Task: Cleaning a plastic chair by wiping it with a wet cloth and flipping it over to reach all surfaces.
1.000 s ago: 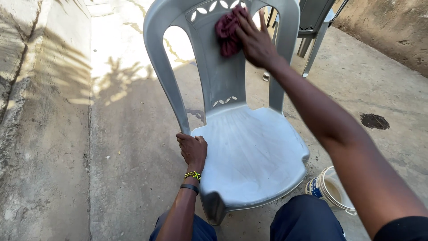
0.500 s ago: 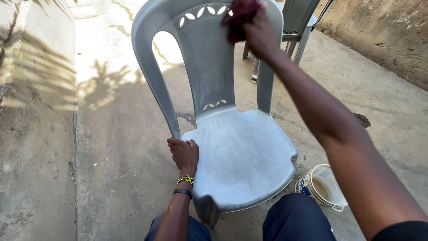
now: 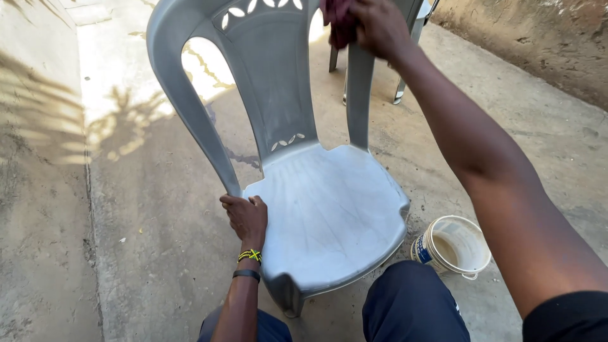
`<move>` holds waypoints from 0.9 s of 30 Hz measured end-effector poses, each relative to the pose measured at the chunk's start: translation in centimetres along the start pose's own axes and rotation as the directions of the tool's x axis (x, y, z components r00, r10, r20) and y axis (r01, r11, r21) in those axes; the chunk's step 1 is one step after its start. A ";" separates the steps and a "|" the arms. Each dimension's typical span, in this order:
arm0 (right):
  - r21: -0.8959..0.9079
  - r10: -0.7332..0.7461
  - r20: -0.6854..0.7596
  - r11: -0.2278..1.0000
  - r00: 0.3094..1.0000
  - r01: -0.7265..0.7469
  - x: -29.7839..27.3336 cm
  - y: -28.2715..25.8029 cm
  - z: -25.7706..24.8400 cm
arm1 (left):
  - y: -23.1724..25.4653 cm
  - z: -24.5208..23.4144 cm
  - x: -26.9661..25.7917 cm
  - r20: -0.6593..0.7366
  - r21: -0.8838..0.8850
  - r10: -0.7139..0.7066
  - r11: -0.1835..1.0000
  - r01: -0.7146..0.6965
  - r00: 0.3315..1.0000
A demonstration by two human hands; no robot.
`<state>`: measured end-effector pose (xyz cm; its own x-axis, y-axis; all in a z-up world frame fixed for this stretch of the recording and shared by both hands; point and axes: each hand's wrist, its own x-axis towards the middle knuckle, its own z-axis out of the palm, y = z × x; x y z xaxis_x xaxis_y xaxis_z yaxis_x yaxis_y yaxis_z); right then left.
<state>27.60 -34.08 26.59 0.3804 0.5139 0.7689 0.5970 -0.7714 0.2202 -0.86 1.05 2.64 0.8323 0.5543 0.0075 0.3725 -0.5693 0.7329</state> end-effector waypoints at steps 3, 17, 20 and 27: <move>-0.066 -0.155 0.008 0.986 0.988 0.155 -3.4 -3.0 -1.5 | -0.4 0.3 -0.4 -0.027 0.024 0.018 1.000 -0.017 0.999; 0.226 -0.280 0.363 0.952 0.889 0.207 -24.2 -10.3 4.5 | -1.1 0.8 0.2 -0.045 -0.027 0.050 0.998 -0.051 0.998; 0.175 -0.378 0.421 0.926 0.825 0.335 -22.8 -9.0 3.0 | -0.9 0.8 0.2 -0.048 -0.017 0.048 0.999 -0.048 0.998; -0.311 -0.177 0.266 0.915 0.948 0.258 -10.2 -6.9 -4.7 | -1.0 1.0 0.4 -0.135 -0.013 0.061 0.998 -0.064 0.989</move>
<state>16.27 -35.72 20.08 0.4425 0.7235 0.5298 0.4248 -0.6894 0.5867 -0.53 1.26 1.24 0.7908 0.5949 0.1440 0.3132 -0.5954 0.7399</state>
